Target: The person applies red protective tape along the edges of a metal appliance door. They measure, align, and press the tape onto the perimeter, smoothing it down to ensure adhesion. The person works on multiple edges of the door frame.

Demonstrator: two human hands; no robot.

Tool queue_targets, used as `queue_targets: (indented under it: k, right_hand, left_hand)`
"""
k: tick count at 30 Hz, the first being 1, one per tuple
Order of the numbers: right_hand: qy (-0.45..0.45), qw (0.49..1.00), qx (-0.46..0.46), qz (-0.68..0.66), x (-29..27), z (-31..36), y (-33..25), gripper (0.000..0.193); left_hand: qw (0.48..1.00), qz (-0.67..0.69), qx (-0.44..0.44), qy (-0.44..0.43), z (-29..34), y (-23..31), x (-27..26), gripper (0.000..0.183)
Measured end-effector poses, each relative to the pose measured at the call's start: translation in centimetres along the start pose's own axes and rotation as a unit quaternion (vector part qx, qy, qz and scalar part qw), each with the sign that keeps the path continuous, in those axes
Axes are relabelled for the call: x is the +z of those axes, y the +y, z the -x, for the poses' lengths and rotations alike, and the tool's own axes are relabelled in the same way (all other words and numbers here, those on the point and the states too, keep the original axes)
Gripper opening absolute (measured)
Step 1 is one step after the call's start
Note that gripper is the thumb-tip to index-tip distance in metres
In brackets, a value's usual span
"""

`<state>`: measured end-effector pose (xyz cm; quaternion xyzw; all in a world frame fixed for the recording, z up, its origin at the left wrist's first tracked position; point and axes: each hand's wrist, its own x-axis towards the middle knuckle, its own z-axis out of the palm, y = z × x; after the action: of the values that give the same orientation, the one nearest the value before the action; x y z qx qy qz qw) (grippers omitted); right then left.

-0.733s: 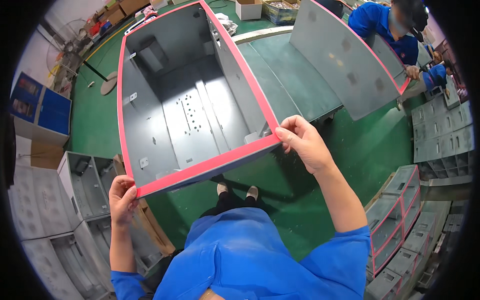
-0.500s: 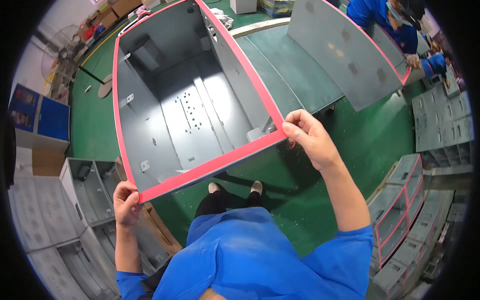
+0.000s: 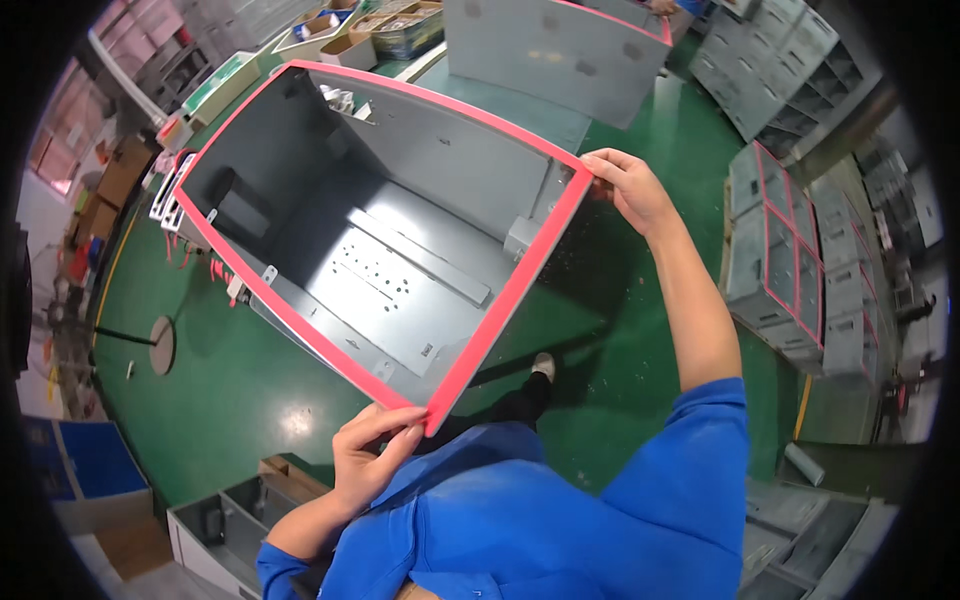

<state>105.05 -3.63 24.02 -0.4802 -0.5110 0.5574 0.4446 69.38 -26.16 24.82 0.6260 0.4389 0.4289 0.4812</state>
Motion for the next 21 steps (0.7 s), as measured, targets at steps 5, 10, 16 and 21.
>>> queue_targets:
  k: [5,10,16,21]
  right_hand:
    - [0.061,0.998,-0.013,-0.007,1.6,0.7,0.3,0.023]
    - [0.103,0.994,-0.018,-0.011,2.5,1.5,0.0,0.021]
    - [0.194,0.981,-0.001,0.013,2.9,1.0,2.0,0.025]
    - [0.242,0.966,-0.065,-0.068,4.7,4.4,3.2,0.035]
  left_hand:
    - [0.991,-0.043,0.117,-0.049,-0.1,1.3,-2.9,0.028]
    - [0.978,-0.087,0.168,-0.085,-5.1,3.8,-4.7,0.023]
    - [0.959,0.201,-0.116,-0.162,-12.4,2.5,-0.8,0.042]
    - [0.902,0.286,-0.245,-0.211,-14.6,1.8,2.2,0.042]
